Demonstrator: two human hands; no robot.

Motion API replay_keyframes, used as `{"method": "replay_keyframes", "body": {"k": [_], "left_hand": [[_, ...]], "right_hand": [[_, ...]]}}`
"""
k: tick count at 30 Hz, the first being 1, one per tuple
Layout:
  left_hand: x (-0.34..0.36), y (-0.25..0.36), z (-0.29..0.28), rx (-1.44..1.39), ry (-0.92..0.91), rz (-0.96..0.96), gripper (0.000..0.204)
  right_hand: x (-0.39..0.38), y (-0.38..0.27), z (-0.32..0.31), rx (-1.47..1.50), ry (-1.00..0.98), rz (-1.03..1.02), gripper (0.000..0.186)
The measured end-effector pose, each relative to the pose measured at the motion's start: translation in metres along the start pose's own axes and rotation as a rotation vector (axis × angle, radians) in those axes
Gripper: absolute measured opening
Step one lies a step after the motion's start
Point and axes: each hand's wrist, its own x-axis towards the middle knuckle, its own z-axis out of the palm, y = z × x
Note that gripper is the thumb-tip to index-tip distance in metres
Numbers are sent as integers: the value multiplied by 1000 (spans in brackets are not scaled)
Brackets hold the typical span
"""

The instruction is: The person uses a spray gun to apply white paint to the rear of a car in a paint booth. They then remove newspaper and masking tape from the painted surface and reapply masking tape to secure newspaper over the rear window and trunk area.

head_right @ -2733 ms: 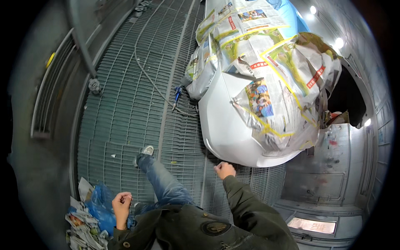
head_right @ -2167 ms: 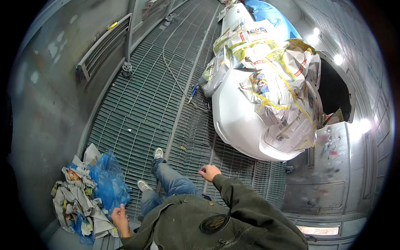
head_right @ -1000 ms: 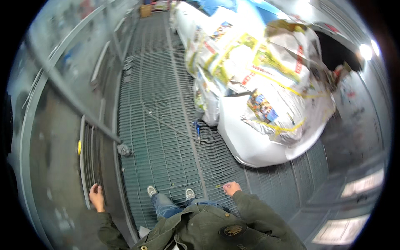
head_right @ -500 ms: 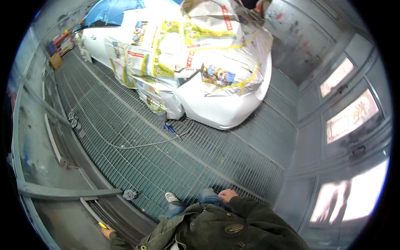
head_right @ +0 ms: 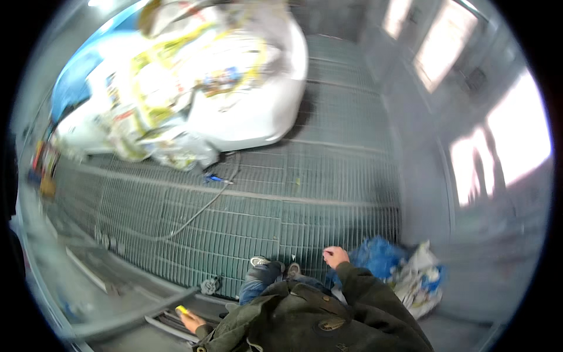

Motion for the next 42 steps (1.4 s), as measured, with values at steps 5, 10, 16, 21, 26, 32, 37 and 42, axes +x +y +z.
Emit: {"method": "replay_keyframes", "body": {"k": [5,10,16,21,26,32,37,42], "left_hand": [[24,141,-3,-268,-526,92,46],[37,221,38,-583,-750,424,50],[52,336,-21,-641,-1349,438,39],[66,373,-61,-708,-1652,171,31],[88,319,-50,-1023,-1552,-90,25],[155,229,22,-1263,-1314,-298,48],[254,110,59,-1412,-1328,-655,47],[405,13,9,-1394,-1119,-661,47]], "right_hand": [[-35,22,52,-157,-23,-6,30],[-56,6,79,20,15,-42,32],[-51,-72,62,231,31,-393,30],[-64,-177,59,449,-313,-638,44],[-68,-238,97,450,-734,-469,33],[-43,-329,208,167,-767,-448,22],[-22,-423,365,-150,-864,-576,20],[-28,-548,508,-368,-1034,-784,19]]}}
